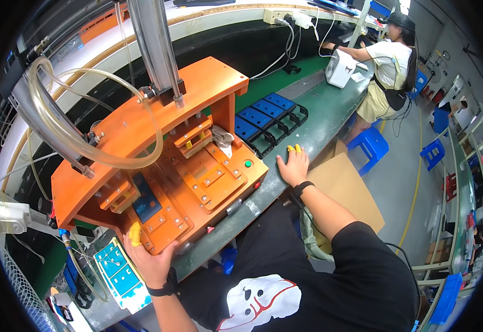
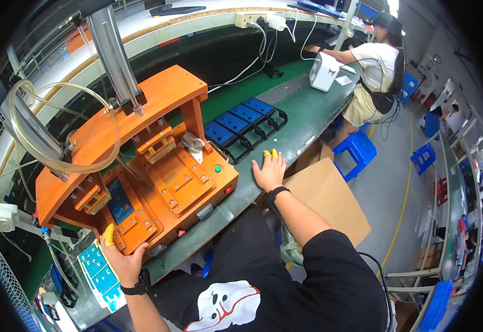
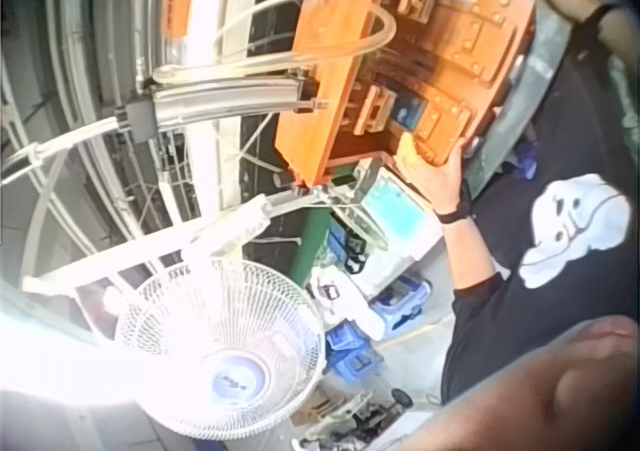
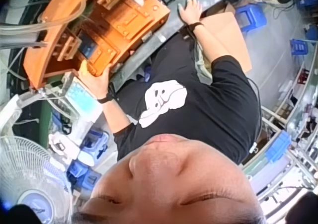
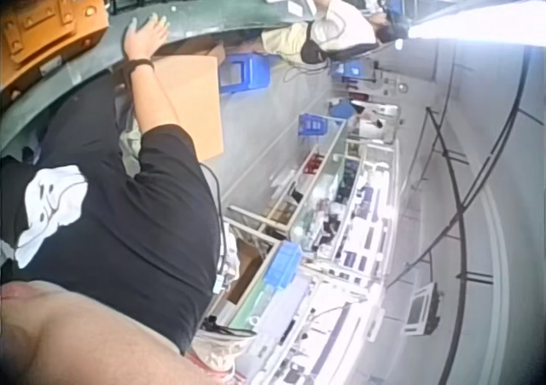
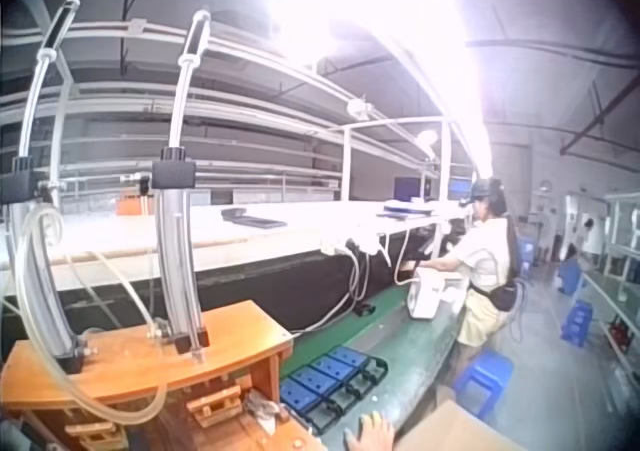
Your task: Operating a pneumatic press machine to process and assemble small blue plastic components at a factory workbench.
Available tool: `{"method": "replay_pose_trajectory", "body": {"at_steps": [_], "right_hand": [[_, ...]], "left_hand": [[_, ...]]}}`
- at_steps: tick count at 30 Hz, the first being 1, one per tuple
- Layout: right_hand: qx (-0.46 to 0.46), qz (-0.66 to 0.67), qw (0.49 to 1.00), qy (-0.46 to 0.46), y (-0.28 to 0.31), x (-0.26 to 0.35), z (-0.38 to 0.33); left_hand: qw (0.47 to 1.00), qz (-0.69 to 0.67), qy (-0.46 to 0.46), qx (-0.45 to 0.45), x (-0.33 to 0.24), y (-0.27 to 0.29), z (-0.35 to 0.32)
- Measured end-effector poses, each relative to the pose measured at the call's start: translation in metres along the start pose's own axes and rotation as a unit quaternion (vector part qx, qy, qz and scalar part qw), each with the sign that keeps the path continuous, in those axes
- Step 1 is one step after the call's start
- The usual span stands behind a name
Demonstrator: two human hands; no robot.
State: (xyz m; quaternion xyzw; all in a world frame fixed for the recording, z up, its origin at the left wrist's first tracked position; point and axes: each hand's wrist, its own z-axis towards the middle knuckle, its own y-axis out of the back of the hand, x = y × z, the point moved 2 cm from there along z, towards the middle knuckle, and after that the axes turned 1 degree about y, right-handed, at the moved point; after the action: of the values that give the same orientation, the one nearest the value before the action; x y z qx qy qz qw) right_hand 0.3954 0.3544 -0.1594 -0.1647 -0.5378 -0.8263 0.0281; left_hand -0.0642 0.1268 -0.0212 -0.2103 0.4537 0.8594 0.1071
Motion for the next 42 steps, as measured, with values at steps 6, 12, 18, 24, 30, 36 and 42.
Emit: {"method": "replay_pose_trajectory", "body": {"at_steps": [6,12,18,24,30,36,42], "right_hand": [[-0.002,0.005,1.0,0.005,0.0018,0.0029,0.0023],[-0.005,0.003,1.0,0.002,0.0035,0.0004,0.0],[0.008,0.005,1.0,-0.005,0.0047,0.0041,0.0002],[-0.002,0.013,1.0,-0.006,0.004,0.0026,0.0001],[0.006,0.015,1.0,-0.01,0.0046,0.0034,0.0004],[0.002,0.02,1.0,-0.012,0.0058,0.0028,0.0002],[0.002,0.016,1.0,-0.011,0.004,0.0027,-0.0003]], "left_hand": [[1.0,-0.009,-0.012,-0.015,0.0037,0.0009,-0.0009],[1.0,-0.009,0.019,0.0,-0.0024,0.0012,-0.0013],[1.0,0.003,-0.005,-0.009,0.0023,0.0013,-0.0026],[1.0,-0.03,0.002,-0.006,-0.0002,0.0022,-0.0004],[0.999,-0.043,0.013,0.0,-0.0001,0.0014,-0.0008],[0.999,-0.04,0.004,-0.013,0.0003,0.0012,-0.0008],[0.999,-0.04,0.006,-0.009,0.0005,0.0009,-0.0017]]}}
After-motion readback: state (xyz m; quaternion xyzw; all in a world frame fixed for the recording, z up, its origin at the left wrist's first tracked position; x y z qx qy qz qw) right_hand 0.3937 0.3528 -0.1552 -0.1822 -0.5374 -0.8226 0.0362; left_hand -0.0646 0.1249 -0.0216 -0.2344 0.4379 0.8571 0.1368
